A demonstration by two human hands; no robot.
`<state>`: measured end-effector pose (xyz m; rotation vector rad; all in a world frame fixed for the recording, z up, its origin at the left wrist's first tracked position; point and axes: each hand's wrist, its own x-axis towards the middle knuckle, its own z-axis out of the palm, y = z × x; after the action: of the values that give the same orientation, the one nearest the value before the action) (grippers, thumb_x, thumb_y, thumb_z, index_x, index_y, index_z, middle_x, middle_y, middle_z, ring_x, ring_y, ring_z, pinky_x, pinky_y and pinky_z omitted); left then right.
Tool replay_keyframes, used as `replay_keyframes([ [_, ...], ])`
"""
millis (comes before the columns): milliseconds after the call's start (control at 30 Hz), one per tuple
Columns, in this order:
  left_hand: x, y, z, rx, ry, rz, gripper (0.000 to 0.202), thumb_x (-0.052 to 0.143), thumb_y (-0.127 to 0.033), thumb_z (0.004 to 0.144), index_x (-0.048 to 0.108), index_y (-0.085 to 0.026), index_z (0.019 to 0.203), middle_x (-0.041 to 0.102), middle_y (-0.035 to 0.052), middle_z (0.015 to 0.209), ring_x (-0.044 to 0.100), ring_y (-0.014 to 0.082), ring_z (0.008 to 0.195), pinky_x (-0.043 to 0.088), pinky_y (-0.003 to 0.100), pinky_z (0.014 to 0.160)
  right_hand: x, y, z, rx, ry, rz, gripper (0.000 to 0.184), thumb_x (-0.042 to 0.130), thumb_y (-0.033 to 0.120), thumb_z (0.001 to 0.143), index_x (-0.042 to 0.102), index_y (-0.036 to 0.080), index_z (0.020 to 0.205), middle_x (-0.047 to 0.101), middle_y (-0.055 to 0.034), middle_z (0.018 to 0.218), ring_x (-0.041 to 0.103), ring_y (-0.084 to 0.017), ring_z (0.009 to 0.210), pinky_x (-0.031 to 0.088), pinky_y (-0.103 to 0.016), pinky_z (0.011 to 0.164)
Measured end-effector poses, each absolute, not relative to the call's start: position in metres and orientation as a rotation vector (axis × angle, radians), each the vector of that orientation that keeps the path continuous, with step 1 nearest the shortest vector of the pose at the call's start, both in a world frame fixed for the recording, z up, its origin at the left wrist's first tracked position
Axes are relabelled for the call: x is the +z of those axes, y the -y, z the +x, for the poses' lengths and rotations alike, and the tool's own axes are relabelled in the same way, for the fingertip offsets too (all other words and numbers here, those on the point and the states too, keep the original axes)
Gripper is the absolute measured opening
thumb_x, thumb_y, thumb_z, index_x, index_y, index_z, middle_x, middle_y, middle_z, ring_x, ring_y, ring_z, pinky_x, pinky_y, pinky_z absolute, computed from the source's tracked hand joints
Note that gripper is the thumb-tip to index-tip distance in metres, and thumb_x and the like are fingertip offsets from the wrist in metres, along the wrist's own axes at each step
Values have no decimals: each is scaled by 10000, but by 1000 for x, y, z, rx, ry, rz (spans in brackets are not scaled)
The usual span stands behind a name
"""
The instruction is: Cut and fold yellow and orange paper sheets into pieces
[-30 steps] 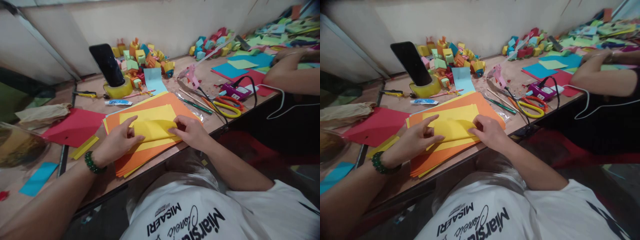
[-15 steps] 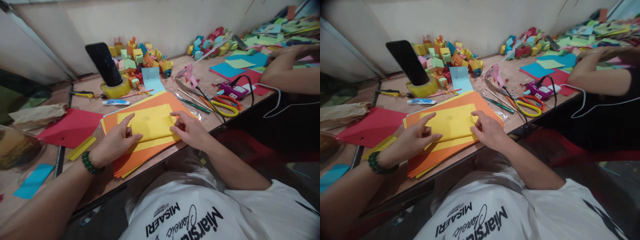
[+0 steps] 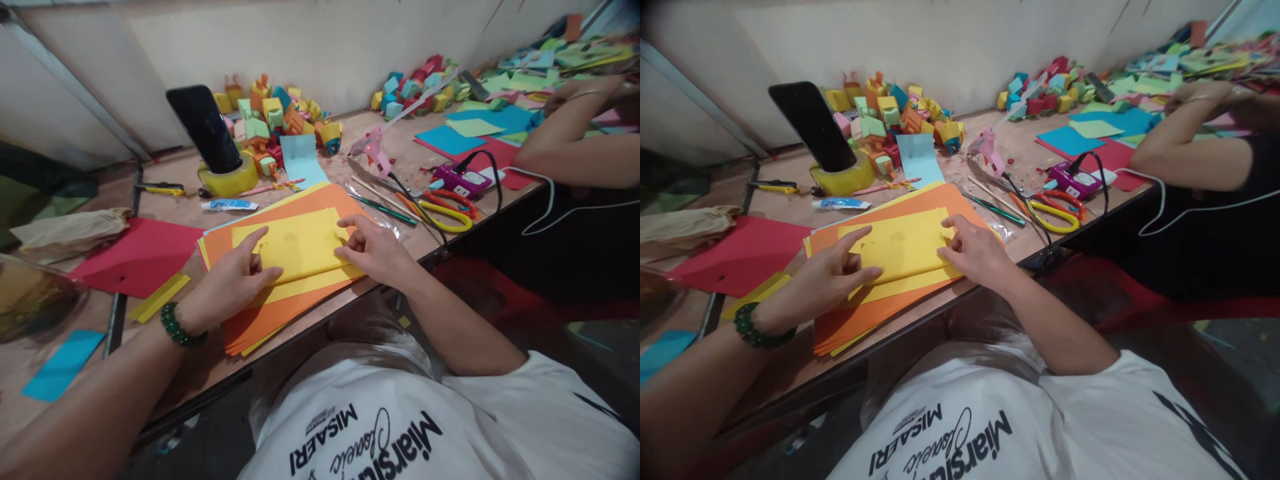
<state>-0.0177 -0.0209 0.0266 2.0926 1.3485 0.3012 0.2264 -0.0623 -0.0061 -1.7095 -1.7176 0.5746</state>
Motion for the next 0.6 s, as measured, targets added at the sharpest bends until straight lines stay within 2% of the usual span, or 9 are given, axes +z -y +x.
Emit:
replay_keyframes([
  [600,20,21,-16,471,-1397,1979,829,583,-462,753,319,-97,1449,398,-105,535,405,122,515,315,251,547,-15,62,230,499,1762,-1629,385,614,252,772,550,179,1144,625,33,667,549,-135,586,367,-241,582],
])
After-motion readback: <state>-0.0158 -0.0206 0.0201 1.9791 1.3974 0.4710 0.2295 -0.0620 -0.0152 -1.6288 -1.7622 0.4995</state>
